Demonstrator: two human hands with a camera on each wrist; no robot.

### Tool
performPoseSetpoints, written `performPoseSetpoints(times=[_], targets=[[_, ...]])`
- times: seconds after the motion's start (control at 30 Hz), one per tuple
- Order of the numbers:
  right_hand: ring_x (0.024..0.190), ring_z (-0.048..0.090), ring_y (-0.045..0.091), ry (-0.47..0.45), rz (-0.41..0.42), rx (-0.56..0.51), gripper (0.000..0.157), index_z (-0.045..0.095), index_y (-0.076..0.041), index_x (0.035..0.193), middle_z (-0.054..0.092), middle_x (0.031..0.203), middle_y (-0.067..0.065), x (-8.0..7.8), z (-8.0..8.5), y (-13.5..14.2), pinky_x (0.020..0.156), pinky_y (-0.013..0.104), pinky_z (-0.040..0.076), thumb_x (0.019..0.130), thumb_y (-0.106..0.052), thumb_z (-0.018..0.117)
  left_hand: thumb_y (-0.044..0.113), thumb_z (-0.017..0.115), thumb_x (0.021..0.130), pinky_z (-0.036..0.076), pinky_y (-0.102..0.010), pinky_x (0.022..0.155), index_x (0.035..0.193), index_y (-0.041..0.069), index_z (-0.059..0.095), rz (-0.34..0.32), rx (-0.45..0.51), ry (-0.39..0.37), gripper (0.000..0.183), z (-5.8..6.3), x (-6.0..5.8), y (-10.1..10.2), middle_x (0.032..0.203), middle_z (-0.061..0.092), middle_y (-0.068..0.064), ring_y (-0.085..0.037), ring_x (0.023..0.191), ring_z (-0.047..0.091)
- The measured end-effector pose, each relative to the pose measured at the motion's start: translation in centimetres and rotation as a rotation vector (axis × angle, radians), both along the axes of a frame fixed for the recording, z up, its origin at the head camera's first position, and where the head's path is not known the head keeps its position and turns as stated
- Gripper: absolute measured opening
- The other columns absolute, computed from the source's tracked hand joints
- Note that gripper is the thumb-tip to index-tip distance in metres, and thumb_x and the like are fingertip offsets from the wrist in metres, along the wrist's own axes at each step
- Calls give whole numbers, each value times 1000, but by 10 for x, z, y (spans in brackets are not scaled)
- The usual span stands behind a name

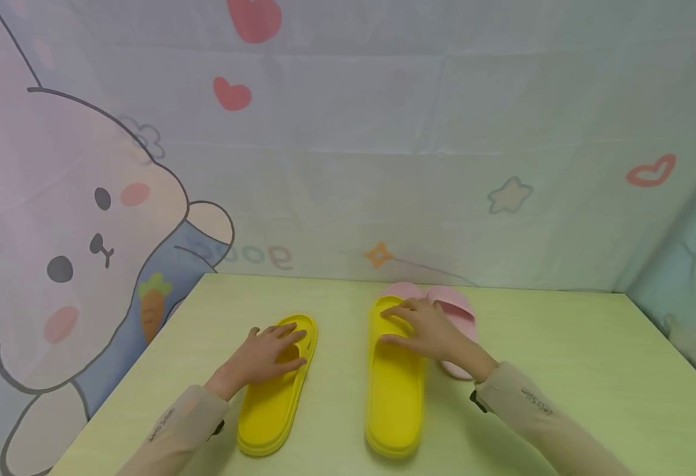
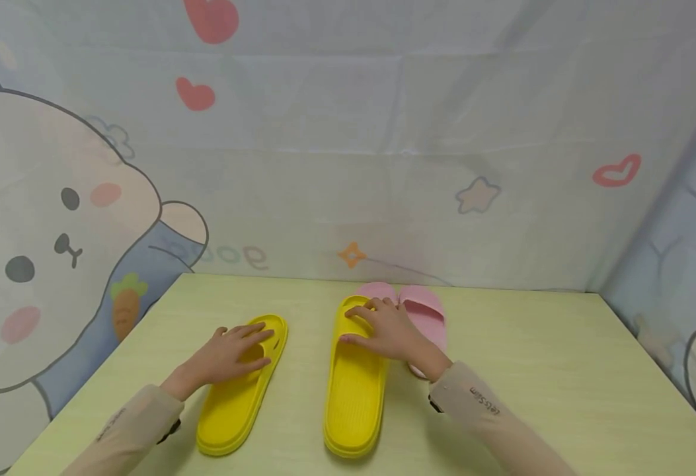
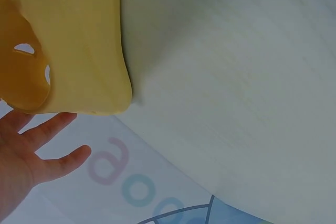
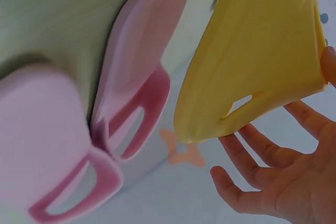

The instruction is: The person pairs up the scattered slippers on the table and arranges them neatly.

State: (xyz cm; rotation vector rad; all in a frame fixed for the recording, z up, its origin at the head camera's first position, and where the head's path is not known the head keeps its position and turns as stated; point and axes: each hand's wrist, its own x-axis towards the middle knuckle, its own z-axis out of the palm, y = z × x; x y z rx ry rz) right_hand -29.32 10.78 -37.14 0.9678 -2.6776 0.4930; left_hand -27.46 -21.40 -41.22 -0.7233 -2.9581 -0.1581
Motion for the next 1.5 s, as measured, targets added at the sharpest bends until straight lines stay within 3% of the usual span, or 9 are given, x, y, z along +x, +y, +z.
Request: performPoseSetpoints(times=[0.27, 0.5, 0.93, 1.5], targets=[[93, 51, 23, -23, 33, 31, 43, 62, -23, 110, 59, 104, 6, -7, -11, -29, 73, 38, 37, 77, -51, 59, 52, 49, 84, 29, -67, 90, 131, 20, 45, -6, 8, 8, 57, 0, -5, 0, 135, 45, -12, -37, 118, 46], [96, 50, 23, -74, 49, 52, 48, 60, -23, 113, 58, 106, 7, -10, -18, -49, 77, 38, 37, 78, -56, 56, 53, 47, 85, 29, -66, 90, 131, 21, 45, 4, 12, -1, 57, -1, -8, 0, 135, 44, -11, -35, 119, 46], [88, 49, 22, -151, 69, 111, 49, 59, -21, 115, 59, 105, 8, -14, -29, -80, 70, 33, 35, 81, -56, 51, 52, 43, 87, 29, -65, 91, 131, 20, 45, 10, 7, -10, 55, -1, -7, 0, 135, 45, -12, -35, 119, 46], [93, 48, 22, -244, 52, 125, 52, 54, -21, 121, 55, 114, 8, -21, -39, -90, 77, 40, 36, 84, -57, 46, 46, 44, 89, 31, -65, 89, 130, 15, 47, -25, -22, 24, 51, 5, -3, 1, 132, 47, -13, -34, 117, 48]])
